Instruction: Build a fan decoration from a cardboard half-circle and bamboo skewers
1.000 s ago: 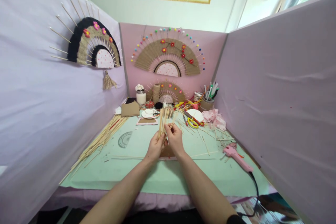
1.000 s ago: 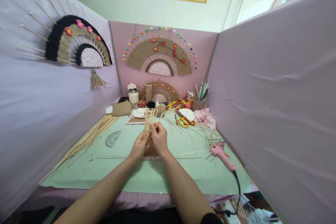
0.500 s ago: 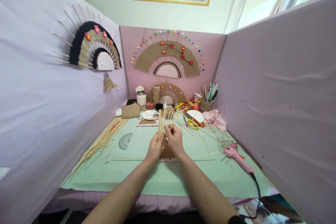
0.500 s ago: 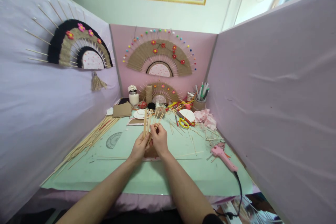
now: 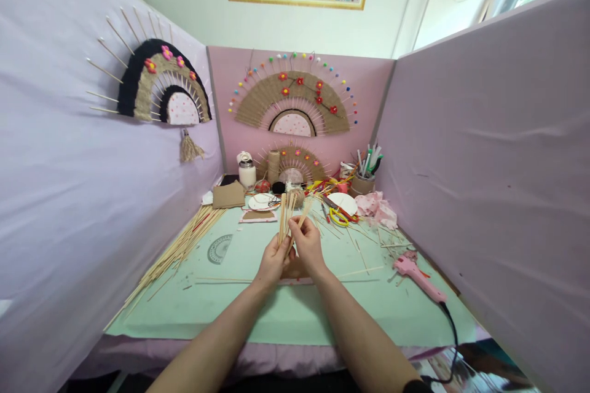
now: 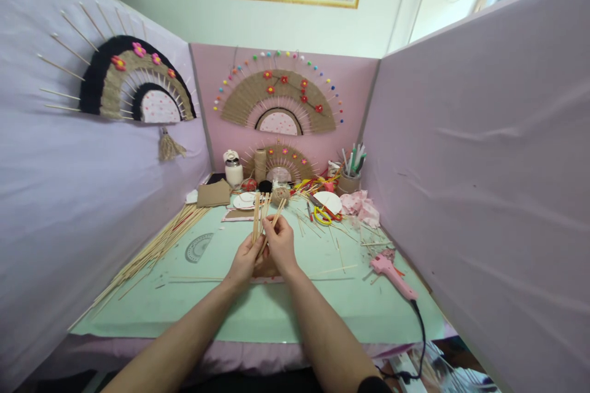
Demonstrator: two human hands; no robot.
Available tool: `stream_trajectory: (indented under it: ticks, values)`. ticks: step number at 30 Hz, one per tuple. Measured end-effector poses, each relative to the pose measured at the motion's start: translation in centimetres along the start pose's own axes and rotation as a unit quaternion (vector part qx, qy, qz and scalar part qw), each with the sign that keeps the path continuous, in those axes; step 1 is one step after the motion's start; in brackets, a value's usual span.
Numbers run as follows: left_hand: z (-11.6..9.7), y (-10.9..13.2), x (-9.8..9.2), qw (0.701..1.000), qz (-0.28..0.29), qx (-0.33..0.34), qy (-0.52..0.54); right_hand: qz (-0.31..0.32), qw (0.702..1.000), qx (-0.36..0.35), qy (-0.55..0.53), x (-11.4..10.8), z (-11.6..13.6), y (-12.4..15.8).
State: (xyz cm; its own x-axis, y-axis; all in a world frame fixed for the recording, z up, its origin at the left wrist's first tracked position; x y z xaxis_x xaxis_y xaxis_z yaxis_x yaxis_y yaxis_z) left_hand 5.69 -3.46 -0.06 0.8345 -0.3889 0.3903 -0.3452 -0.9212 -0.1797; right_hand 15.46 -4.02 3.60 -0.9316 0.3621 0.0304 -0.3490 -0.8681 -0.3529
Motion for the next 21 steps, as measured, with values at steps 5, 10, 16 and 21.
stream_trajectory:
  ticks: [5,10,16,21]
  values:
    - [0.09,-0.05,0.03,1.000,0.004,-0.010,0.004,-0.010,1.000,0.002,0.021,-0.10,0.36,0.11]
    - [-0.01,0.01,0.12,1.000,-0.003,-0.018,0.024,-0.020,0.999,-0.004,0.031,-0.11,0.06,0.10]
    - [-0.12,0.07,0.09,1.000,-0.005,-0.012,0.028,-0.017,0.998,-0.026,0.050,-0.19,-0.18,0.03]
    - [-0.27,0.07,0.23,0.999,-0.006,-0.016,0.029,-0.022,0.997,-0.032,0.065,-0.25,-0.32,0.03]
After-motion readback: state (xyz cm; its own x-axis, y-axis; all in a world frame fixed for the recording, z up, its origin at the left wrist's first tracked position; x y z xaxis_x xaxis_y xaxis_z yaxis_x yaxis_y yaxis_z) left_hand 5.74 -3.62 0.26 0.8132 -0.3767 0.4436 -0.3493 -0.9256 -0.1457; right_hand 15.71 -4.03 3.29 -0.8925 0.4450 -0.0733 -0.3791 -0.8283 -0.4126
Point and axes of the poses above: each hand's wrist, its own y-axis away from the middle knuckle, its own x-axis out of the palm, z = x × y, the point moved 2 cm from there along -y, towards the middle knuckle, and after that the axes turned 9 degrees about y, right-handed, at the moved point
